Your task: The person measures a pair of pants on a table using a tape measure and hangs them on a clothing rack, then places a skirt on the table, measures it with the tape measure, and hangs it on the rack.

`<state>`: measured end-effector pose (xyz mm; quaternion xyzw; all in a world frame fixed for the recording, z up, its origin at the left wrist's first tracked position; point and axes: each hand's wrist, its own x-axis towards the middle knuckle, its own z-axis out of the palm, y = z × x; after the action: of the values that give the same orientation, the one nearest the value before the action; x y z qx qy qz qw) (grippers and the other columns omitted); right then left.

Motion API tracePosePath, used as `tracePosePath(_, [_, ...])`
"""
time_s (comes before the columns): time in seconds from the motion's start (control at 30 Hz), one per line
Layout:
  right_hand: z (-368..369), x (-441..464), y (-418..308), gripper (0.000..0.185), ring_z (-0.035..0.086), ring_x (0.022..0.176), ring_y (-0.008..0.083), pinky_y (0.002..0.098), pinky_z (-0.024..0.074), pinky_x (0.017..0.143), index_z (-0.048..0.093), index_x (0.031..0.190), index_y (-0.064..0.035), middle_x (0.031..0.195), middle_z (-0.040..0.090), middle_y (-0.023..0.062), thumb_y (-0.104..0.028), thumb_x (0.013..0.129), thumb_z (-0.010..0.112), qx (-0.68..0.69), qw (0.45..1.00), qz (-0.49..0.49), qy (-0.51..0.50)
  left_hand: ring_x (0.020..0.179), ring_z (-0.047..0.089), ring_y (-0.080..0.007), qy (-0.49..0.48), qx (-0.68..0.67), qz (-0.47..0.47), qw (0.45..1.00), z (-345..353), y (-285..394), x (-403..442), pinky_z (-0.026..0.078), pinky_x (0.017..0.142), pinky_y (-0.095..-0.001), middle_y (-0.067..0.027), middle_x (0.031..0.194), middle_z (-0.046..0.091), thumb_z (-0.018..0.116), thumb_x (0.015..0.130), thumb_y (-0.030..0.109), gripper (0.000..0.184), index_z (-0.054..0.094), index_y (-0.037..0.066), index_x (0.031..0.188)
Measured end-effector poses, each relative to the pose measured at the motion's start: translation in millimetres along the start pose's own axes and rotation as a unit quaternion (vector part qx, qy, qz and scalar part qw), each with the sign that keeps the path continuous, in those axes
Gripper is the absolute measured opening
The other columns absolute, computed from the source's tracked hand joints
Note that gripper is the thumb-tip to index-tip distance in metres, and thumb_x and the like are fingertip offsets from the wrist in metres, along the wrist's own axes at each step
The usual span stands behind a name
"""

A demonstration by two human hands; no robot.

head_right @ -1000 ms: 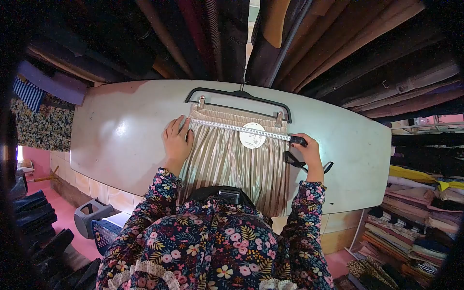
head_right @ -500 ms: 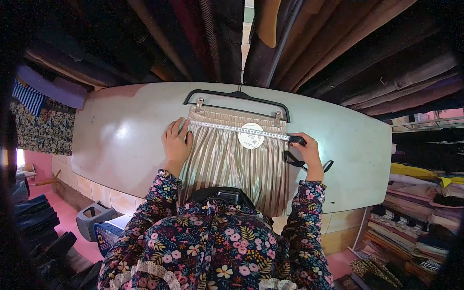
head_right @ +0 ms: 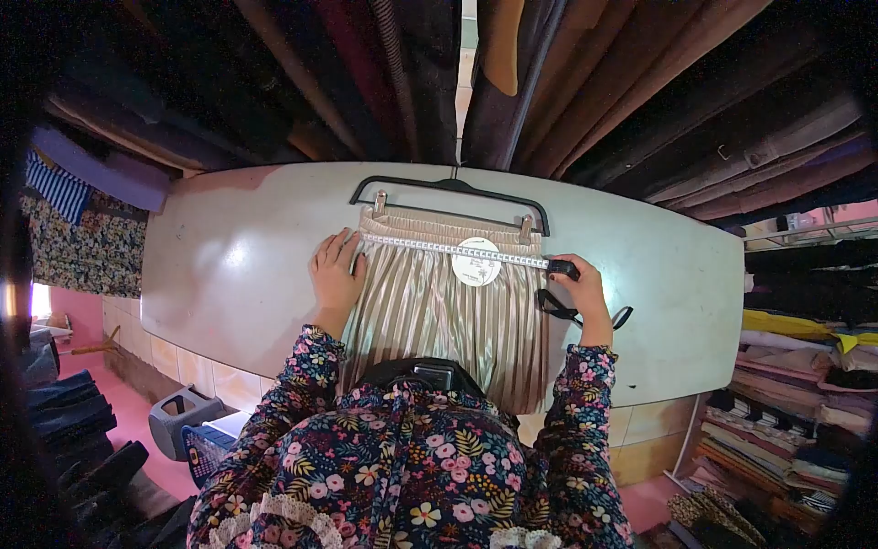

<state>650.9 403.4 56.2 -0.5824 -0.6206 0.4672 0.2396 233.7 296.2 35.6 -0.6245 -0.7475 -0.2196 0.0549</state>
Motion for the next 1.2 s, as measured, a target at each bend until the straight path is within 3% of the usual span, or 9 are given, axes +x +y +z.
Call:
tracePosePath(0.13, [3, -5, 1, 0.031, 0.064, 0.084, 0.0167, 0.0285, 0.0498, 0.077, 0.064, 0.101, -0.0024, 0.089, 0.067, 0.0079, 0.005, 0.072, 0.068, -0.032, 0.998, -0.042, 0.029, 0.121, 0.044, -0.0297, -0.066, -0.067, -0.14, 0.986, 3, 0, 20, 0.034, 0.098, -0.046, -0.0107, 0.127, 0.052, 0.063, 0.08, 0.025, 0.044, 0.053, 0.011, 0.121])
tracePosePath(0.37, [7, -43, 4, 0.031, 0.065, 0.083, 0.0223, 0.0299, 0.0501, 0.074, 0.062, 0.104, -0.001, 0.091, 0.067, 0.0132, -0.001, 0.074, 0.071, -0.083, 0.986, -0.043, 0.14, 0.128, 0.037, -0.0331, -0.032, -0.105, 0.033, 0.993, 33, -7, 96, 0.031, 0.104, -0.0466, -0.0154, 0.138, 0.041, 0.066, 0.079, 0.032, 0.064, 0.043, 0.009, 0.134])
tracePosePath(0.43, [1, -66, -15, 0.028, 0.066, 0.083, 0.0183, 0.0292, 0.0503, 0.073, 0.061, 0.105, 0.0014, 0.091, 0.068, 0.0122, -0.002, 0.078, 0.067, -0.053, 0.986, -0.023, 0.156, 0.13, 0.034, -0.0323, -0.199, -0.02, 0.008, 0.98, 23, 6, 114, 0.031, 0.106, -0.0437, -0.0158, 0.139, 0.04, 0.068, 0.077, 0.038, 0.073, 0.039, 0.01, 0.138])
tracePosePath(0.5, [-1, -83, 1, 0.028, 0.066, 0.082, 0.0173, 0.0282, 0.0502, 0.073, 0.061, 0.104, 0.0014, 0.089, 0.068, 0.0117, -0.006, 0.078, 0.067, -0.014, 0.982, -0.023, 0.185, 0.123, 0.043, -0.0339, -0.159, -0.004, 0.042, 0.986, 28, 4, 127, 0.037, 0.101, -0.0431, -0.0158, 0.135, 0.045, 0.068, 0.076, 0.045, 0.072, 0.045, 0.01, 0.134])
tracePosePath(0.57, [-3, -106, 3, 0.028, 0.066, 0.081, 0.0168, 0.0276, 0.0498, 0.071, 0.061, 0.103, 0.0004, 0.087, 0.068, 0.0106, -0.009, 0.077, 0.068, -0.028, 0.982, -0.023, 0.184, 0.113, 0.053, -0.0325, -0.312, 0.051, -0.016, 0.949, 13, 14, 143, 0.043, 0.093, -0.0426, -0.0158, 0.124, 0.056, 0.067, 0.076, 0.05, 0.068, 0.052, 0.01, 0.129])
tracePosePath(0.7, [11, -138, 27, 0.026, 0.062, 0.076, 0.0139, 0.0274, 0.0493, 0.069, 0.061, 0.101, 0.0008, 0.083, 0.067, 0.0091, -0.008, 0.078, 0.069, -0.006, 0.981, 0.004, 0.191, 0.085, 0.063, -0.0319, -0.405, -0.148, 0.065, 0.9, 16, 0, 144, 0.048, 0.076, -0.0399, -0.0179, 0.082, 0.066, 0.061, 0.082, 0.051, 0.05, 0.068, 0.002, 0.09])
tracePosePath(0.83, [28, -154, 47, 0.02, 0.059, 0.069, 0.0131, 0.0265, 0.0488, 0.066, 0.059, 0.097, 0.0038, 0.078, 0.064, 0.0073, -0.004, 0.079, 0.066, 0.053, 0.976, 0.047, 0.206, 0.062, 0.059, -0.0263, -0.366, -0.255, 0.067, 0.893, -6, 19, 137, 0.046, 0.063, -0.0367, -0.0162, 0.065, 0.06, 0.062, 0.086, 0.041, 0.043, 0.065, -0.001, 0.078])
tracePosePath(1.13, [24, -146, 54, 0.023, 0.064, 0.07, 0.0193, 0.0302, 0.05, 0.068, 0.062, 0.092, 0.0018, 0.076, 0.066, 0.0113, -0.005, 0.072, 0.073, 0.018, 0.965, 0.029, 0.259, 0.057, 0.057, -0.0212, -0.145, -0.3, 0.097, 0.938, -83, 78, 170, 0.044, 0.057, -0.0346, -0.0147, 0.062, 0.058, 0.069, 0.082, 0.033, 0.036, 0.064, -0.003, 0.076])
tracePosePath(1.2, [17, -150, 56, 0.027, 0.064, 0.07, 0.022, 0.0301, 0.0495, 0.068, 0.062, 0.093, 0.0, 0.078, 0.066, 0.0132, -0.006, 0.071, 0.076, -0.041, 0.941, 0.033, 0.335, 0.054, 0.055, -0.0113, -0.143, -0.299, 0.1, 0.938, -104, 91, 178, 0.043, 0.053, -0.0286, -0.007, 0.058, 0.058, 0.067, 0.085, 0.029, 0.034, 0.061, -0.003, 0.073])
